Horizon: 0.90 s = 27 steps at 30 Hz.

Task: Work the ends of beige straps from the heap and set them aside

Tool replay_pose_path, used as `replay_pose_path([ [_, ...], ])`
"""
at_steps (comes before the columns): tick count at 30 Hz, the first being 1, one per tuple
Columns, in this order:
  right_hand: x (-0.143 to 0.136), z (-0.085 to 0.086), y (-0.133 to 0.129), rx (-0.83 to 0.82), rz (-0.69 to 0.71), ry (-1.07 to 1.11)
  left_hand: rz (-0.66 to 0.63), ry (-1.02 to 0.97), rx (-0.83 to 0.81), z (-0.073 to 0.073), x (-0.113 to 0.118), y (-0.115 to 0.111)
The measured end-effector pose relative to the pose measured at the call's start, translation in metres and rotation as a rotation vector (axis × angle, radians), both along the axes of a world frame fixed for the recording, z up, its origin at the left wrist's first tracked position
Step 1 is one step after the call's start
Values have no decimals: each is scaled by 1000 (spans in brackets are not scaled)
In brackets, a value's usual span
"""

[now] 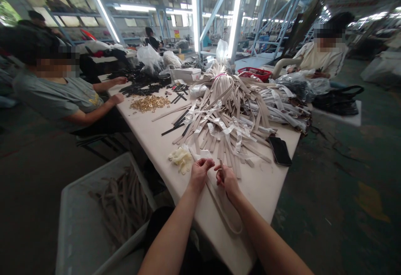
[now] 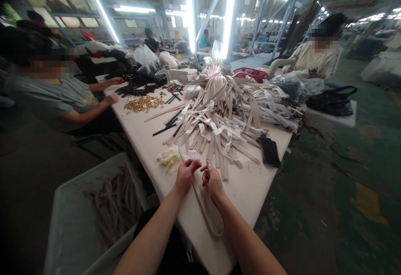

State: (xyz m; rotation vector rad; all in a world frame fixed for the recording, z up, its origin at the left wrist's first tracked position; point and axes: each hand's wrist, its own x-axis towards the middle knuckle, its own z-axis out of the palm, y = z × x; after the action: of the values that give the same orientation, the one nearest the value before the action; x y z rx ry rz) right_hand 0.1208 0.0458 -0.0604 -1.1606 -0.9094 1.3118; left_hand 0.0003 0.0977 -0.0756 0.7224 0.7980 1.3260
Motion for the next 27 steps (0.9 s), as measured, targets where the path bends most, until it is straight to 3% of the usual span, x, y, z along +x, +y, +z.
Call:
replay_pose_path([
  [9,-4,-7,1,60,-119,-120,-31,7,9,-3,0,2],
  [16,-4,-6,-2,79,-109,-142,-34,74,17,-4,0,0],
  [20,-7,-8,3,68,-211,-273,-59,133,43,0,-2,-2],
  [27,-9,-11,10,121,-197,-276,-140,281,106,14,-4,-7],
])
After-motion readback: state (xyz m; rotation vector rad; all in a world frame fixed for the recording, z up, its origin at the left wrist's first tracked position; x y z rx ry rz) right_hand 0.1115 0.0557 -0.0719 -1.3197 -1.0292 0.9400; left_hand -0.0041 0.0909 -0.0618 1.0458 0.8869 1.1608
